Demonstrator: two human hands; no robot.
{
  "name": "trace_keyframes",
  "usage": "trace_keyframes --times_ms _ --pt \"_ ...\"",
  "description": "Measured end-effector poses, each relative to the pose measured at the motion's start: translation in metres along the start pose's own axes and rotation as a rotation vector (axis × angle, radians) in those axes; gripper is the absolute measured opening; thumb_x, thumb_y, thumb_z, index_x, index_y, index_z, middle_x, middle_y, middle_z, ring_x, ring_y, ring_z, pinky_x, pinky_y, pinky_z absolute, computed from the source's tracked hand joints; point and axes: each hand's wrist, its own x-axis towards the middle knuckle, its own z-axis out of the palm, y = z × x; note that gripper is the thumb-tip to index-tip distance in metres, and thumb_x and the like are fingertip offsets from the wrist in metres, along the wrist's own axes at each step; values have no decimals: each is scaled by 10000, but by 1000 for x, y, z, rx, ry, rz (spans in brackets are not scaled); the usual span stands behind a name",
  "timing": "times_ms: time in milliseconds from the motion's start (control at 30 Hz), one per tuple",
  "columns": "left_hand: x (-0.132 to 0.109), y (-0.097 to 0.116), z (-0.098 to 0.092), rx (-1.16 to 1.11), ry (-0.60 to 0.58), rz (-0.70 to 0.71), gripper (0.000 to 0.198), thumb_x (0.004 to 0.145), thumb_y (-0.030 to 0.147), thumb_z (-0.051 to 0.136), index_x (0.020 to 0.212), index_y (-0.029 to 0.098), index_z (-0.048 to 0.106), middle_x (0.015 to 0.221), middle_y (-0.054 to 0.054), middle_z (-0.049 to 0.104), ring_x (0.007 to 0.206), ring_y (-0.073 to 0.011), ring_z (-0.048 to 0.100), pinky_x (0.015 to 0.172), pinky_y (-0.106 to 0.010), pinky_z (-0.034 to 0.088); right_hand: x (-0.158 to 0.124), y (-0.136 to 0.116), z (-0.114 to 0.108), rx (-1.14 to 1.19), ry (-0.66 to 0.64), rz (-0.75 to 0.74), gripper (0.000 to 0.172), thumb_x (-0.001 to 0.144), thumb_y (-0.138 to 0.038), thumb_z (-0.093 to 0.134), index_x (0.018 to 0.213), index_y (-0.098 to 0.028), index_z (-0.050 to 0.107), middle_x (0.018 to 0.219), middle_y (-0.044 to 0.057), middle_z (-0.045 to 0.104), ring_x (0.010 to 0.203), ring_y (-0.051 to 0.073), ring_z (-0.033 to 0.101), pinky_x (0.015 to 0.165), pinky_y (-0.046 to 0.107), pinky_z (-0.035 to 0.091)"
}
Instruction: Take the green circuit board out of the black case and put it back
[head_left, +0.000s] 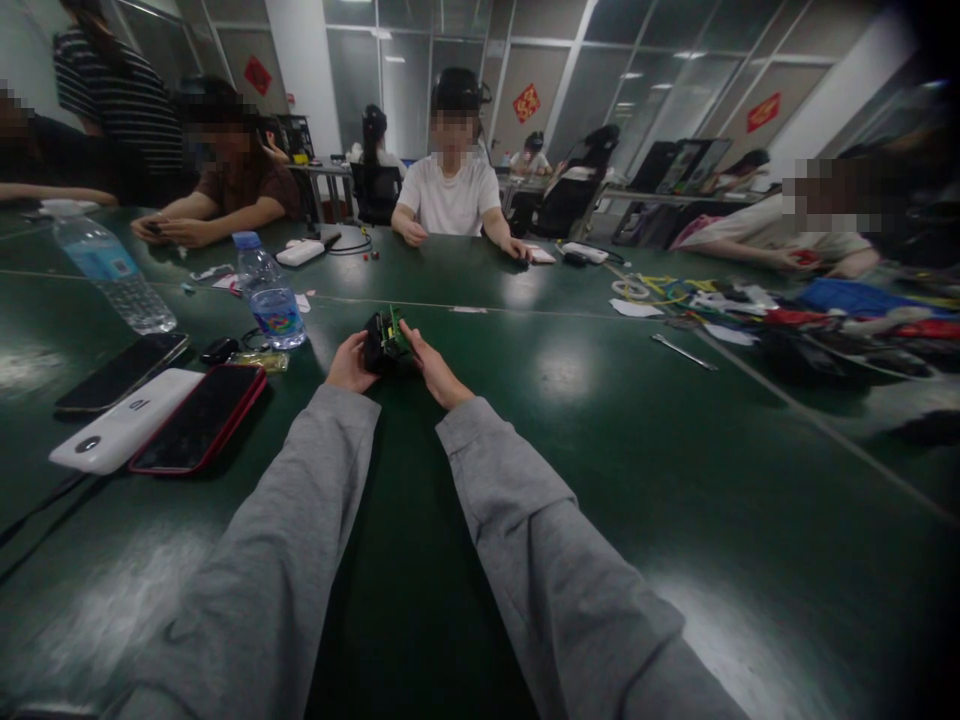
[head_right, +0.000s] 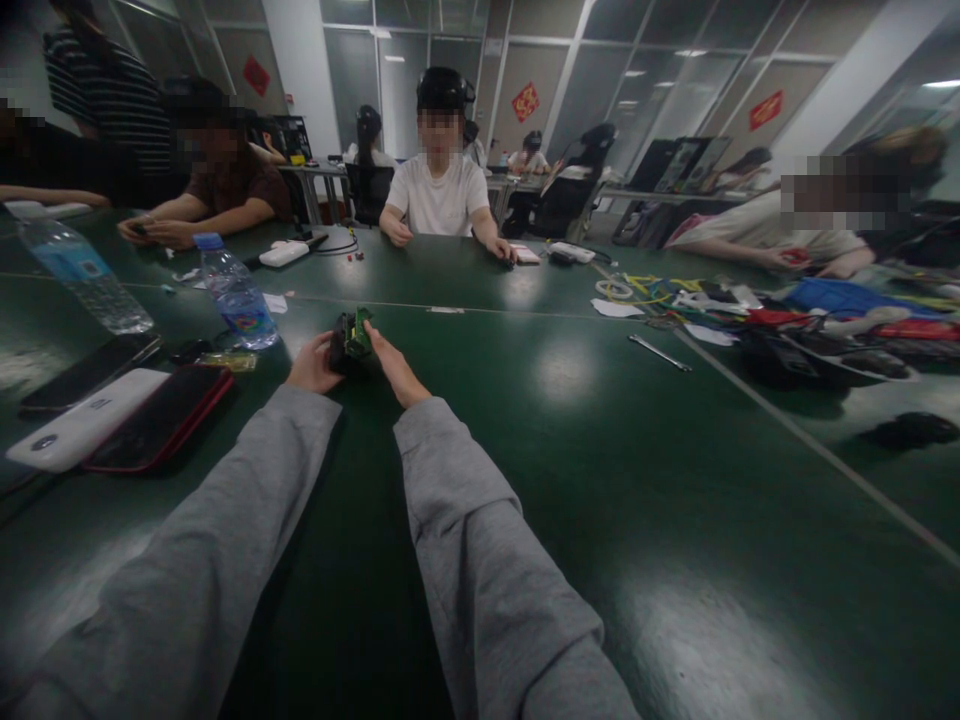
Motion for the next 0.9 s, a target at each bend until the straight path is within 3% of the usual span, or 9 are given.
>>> trace_keyframes --times_ms 133,267,533,900 --pt "2 -2 0 71 -16 -42 381 854 431 595 1089 144 683 722 -78 718 722 -245 705 662 -356 568 -3 1 4 -227 -131 -179 762 842 -702 502 1479 -297 393 1554 4 391 1462 226 322 1230 448 188" --pt "7 -4 0 98 -38 -49 428 877 467 561 1135 148 684 764 -85 730 735 -237 709 636 -334 565 -6 3 8 -428 -82 -268 730 889 -648 474 1509 -293 330 1544 30 409 1434 250 367 1208 481 243" --pt "21 -10 -3 105 -84 -13 434 886 469 552 1155 153 678 802 -80 737 786 -233 712 708 -338 575 -10 3 6 -566 -13 -296 617 947 -547 432 1496 -278 349 1501 40 467 1376 241 446 1164 468 337" --pt "20 -19 5 244 79 208 452 833 525 636 1119 175 629 833 -66 715 736 -189 694 707 -310 553 -17 -5 6 -536 57 -274 577 936 -548 449 1452 -293 407 1477 24 492 1359 240 466 1167 446 331"
